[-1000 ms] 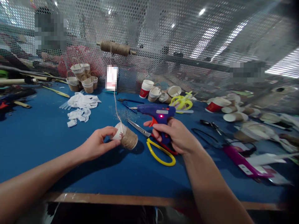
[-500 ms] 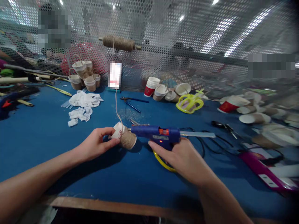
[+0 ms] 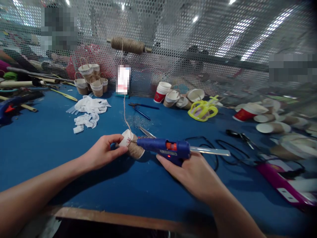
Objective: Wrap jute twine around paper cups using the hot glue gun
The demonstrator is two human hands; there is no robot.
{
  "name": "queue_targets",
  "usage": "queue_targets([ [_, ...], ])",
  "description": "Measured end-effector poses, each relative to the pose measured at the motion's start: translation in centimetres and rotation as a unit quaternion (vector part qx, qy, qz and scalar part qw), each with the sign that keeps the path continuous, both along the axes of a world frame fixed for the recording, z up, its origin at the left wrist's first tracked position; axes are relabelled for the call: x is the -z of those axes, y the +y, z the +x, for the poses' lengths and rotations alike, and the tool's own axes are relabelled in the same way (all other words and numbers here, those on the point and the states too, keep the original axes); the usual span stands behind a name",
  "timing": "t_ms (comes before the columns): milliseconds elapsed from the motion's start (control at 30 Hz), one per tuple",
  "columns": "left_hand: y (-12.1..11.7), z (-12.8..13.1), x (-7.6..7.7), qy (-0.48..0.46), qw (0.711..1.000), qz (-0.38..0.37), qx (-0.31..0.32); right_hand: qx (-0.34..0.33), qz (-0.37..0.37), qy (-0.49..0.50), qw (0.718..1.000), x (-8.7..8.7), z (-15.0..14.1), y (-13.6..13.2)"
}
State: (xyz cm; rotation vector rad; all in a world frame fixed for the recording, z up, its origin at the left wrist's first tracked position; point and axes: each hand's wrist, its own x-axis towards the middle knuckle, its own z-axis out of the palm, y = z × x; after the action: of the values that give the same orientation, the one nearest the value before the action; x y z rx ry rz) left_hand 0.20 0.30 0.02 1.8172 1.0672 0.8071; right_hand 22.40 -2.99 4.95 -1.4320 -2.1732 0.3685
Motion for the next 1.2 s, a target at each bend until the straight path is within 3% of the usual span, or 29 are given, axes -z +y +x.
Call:
queue_targets([
  [667,0.03,0.13,-0.19,-0.028,0.999,0.008,0.014,0.005,0.035,-0.017,0.999,0.4,0.12,0.07],
  [1200,-0.01,0.02,-0.14,-0.024,0.999,0.014,0.026,0.006,0.017,-0.024,1.0,0.42,0.19,-0.03],
])
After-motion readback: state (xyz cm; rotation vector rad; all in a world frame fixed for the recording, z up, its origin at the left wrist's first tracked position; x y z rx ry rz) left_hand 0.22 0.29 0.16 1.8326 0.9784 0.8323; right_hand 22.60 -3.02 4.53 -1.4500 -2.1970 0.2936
